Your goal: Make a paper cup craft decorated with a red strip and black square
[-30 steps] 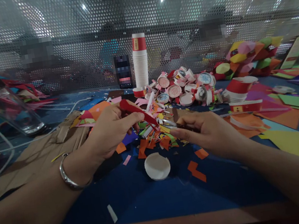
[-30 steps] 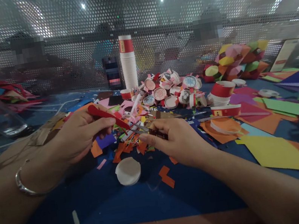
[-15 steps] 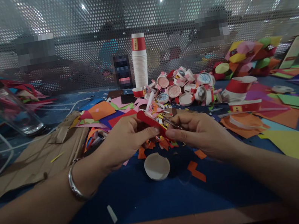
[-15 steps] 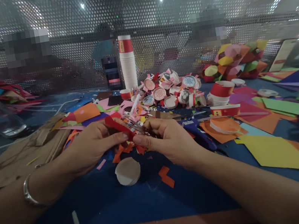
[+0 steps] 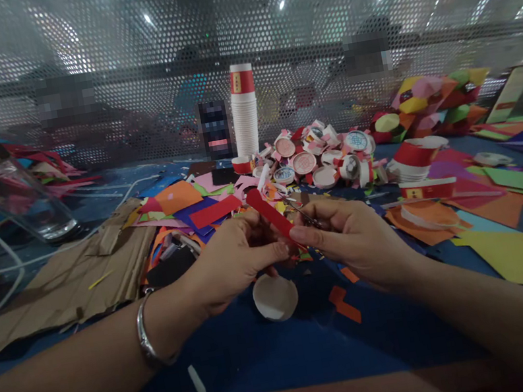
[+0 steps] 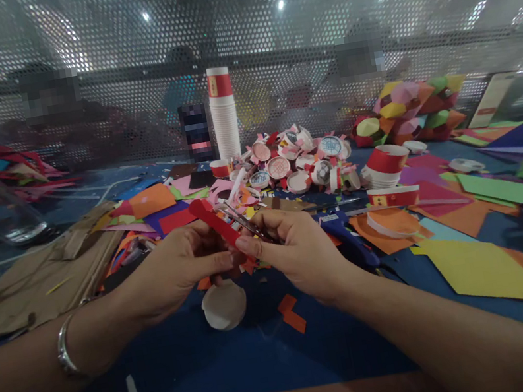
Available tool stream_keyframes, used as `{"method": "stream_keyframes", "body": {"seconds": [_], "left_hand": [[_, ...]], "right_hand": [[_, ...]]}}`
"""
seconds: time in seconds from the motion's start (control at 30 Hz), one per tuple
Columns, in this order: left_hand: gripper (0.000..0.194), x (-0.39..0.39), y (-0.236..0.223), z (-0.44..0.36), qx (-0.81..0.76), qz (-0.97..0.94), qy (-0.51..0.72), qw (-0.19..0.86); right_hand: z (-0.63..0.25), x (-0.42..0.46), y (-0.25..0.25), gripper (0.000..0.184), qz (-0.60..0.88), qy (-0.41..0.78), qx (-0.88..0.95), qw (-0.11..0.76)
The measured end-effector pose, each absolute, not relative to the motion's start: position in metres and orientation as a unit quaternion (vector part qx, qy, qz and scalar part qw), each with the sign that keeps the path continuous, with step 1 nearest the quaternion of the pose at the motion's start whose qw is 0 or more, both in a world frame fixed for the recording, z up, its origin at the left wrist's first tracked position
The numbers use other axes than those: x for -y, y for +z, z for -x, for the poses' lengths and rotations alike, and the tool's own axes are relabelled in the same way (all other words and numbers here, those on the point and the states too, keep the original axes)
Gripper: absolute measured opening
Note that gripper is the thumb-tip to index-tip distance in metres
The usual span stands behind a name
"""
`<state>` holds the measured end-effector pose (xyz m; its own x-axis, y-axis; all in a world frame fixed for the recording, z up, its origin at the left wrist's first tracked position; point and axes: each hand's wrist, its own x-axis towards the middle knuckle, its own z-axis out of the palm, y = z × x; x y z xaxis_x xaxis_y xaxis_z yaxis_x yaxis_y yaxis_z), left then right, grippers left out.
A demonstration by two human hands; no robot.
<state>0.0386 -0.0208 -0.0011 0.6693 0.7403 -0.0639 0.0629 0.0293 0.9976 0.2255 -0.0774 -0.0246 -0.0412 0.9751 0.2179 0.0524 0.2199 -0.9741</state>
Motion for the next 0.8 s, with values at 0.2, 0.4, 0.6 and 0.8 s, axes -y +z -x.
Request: {"method": "stream_keyframes", "body": {"seconds": [0.2, 0.4, 0.6, 0.8], "left_hand": [[0.017, 0.017, 0.001, -0.033, -0.306, -0.658, 0.246, 0.642], [0.024, 0.019, 0.0, -0.035, -0.324, -0.67, 0.214, 0.633], [0.014, 0.018, 0.004, -0.035, -0.341, -0.693, 0.207, 0.601], [0.01, 0.013, 0.009, -0.029, -0.34, -0.732, 0.171, 0.565]], "right_hand": [[-0.226, 0.078, -0.024, 0.036, 0.465, 0.421, 0.578, 0.522], [-0.227, 0.078, -0.024, 0.037, 0.457, 0.427, 0.59, 0.51], [-0.223, 0.079, -0.02, 0.035, 0.463, 0.411, 0.604, 0.502], [-0.225, 0.079, -0.02, 0.04, 0.472, 0.415, 0.589, 0.508]]}}
